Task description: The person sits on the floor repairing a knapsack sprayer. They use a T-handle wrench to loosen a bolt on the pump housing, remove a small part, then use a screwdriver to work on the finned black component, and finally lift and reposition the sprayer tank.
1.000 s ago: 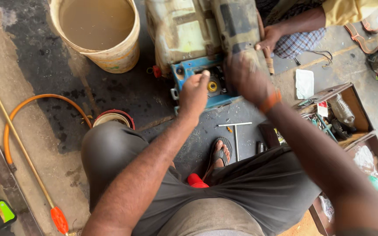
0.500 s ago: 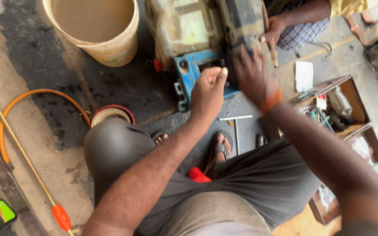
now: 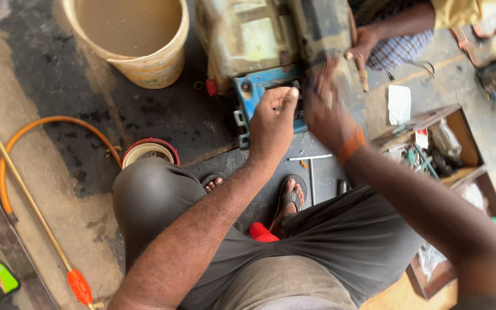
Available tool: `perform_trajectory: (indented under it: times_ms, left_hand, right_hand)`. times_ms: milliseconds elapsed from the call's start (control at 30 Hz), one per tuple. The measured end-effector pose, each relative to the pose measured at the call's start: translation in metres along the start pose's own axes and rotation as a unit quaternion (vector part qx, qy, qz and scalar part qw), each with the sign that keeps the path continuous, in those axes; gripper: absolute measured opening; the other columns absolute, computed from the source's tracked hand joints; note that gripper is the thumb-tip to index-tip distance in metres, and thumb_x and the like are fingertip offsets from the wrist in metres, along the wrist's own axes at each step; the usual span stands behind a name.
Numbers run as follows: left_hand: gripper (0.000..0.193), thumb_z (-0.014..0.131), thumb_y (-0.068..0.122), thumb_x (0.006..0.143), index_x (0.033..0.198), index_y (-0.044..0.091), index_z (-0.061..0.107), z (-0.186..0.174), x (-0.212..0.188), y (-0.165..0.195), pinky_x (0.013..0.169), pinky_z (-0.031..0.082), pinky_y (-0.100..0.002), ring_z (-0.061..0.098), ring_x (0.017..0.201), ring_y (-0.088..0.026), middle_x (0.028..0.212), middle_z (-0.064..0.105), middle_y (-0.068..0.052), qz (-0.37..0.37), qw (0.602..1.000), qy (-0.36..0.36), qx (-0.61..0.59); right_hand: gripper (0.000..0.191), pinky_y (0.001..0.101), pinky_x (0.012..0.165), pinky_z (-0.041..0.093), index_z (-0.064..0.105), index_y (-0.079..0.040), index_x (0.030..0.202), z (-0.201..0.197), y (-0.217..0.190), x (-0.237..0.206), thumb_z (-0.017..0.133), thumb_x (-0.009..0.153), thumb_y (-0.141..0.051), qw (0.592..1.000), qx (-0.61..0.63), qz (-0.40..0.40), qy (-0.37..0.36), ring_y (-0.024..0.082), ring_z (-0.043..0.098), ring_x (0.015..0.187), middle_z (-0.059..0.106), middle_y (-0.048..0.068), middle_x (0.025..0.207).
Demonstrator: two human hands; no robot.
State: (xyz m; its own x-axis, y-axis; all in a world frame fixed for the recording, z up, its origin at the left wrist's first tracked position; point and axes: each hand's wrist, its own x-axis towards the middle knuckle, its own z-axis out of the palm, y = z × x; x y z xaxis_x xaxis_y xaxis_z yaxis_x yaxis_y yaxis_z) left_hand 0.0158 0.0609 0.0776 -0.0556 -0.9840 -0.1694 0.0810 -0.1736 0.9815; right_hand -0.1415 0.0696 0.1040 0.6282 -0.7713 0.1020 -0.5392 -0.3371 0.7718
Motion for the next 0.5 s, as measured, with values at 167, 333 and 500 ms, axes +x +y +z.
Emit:
perform_trajectory:
  times_ms: [167, 333, 500]
  left_hand:
    - [0.042, 0.062, 0.042, 0.099, 0.115, 0.004, 0.069, -0.016, 0.004, 0.008, 0.088, 0.058, -0.034, 0.073, 0.099, -0.018, 0.107, 0.076, -0.009, -0.029, 0.999, 0.001, -0.015]
    - [0.043, 0.064, 0.042, 0.098, 0.114, 0.002, 0.069, 0.001, -0.001, 0.009, 0.088, 0.058, -0.035, 0.073, 0.099, -0.019, 0.105, 0.077, -0.010, -0.009, 1.000, 0.014, 0.009]
    - [0.044, 0.064, 0.042, 0.098, 0.119, 0.003, 0.067, 0.003, -0.008, 0.002, 0.087, 0.058, -0.034, 0.073, 0.099, -0.019, 0.106, 0.075, -0.009, -0.014, 1.000, 0.005, 0.017]
  right_hand:
    - [0.025, 0.0428, 0.087, 0.058, 0.075, -0.022, 0.114, -0.043, -0.002, -0.044, 0.059, 0.095, -0.017, 0.825, 0.313, -0.187, -0.433, 0.026, 0.072, 0.106, 0.071, 0.008, 0.118]
    - [0.039, 0.0488, 0.125, 0.028, 0.070, -0.014, 0.126, 0.030, 0.010, 0.023, 0.061, 0.091, -0.028, 0.961, 0.273, -0.038, -0.016, 0.029, 0.052, 0.141, 0.056, 0.012, 0.149]
    - [0.052, 0.0529, 0.126, 0.018, 0.068, -0.006, 0.131, 0.041, -0.008, 0.018, 0.054, 0.090, -0.034, 0.992, 0.066, -0.092, -0.052, 0.027, 0.064, 0.124, 0.069, 0.013, 0.120]
